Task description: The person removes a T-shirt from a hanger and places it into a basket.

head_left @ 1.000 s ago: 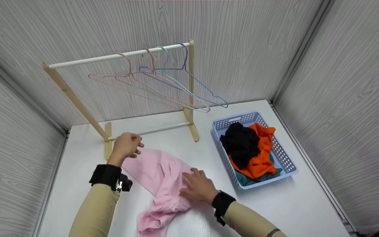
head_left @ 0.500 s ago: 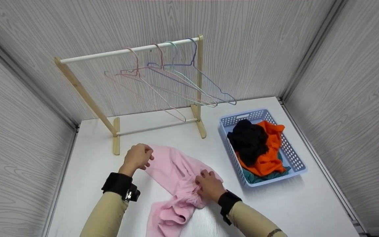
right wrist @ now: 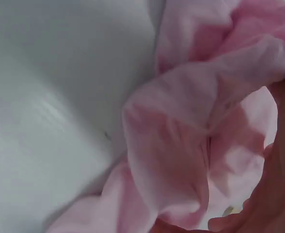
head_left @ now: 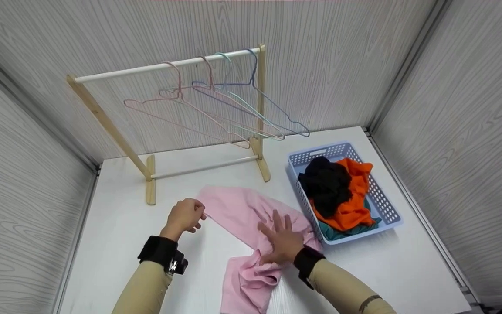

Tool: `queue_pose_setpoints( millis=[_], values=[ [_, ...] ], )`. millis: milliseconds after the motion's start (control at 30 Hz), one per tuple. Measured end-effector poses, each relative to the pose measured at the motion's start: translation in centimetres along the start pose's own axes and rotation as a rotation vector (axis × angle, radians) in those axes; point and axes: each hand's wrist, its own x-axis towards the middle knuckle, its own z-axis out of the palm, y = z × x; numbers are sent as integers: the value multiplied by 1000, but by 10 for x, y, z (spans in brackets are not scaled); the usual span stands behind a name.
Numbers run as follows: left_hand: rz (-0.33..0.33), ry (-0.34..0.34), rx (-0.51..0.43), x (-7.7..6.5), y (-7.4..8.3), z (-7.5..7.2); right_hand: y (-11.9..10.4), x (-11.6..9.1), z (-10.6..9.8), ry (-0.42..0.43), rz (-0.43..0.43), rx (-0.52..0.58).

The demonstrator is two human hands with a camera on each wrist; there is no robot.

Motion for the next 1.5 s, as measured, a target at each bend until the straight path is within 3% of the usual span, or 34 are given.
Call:
queue_pose_setpoints(
  millis=[200, 367, 467, 600, 867, 1000, 1200, 1500],
  values=[
    [-11, -48, 24, -8, -5, 2, -17, -3, 14, -15, 32, -94],
    [-30, -119, 53, -13, -11, -1, -11, 6, 17, 45, -51, -67],
    [-45, -130, 43, -15, -13, -3, -6, 10, 18, 87, -111, -65],
    [-48, -126, 36, -18, -14, -5, 1, 11, 9, 64, -137, -21],
    [-36, -138, 30, -24, -16, -12, 13, 22, -49, 9, -117, 107],
    [-40, -124, 12, -29, -20, -17, 12, 25, -91, 51, -129, 88],
    [-41, -140, -8, -30, -22, -17, 11, 29, -150, 153, -71, 64],
    [-46, -146, -28, -30, -18, -16, 19, 26, -205, 225, -52, 145]
  ],
)
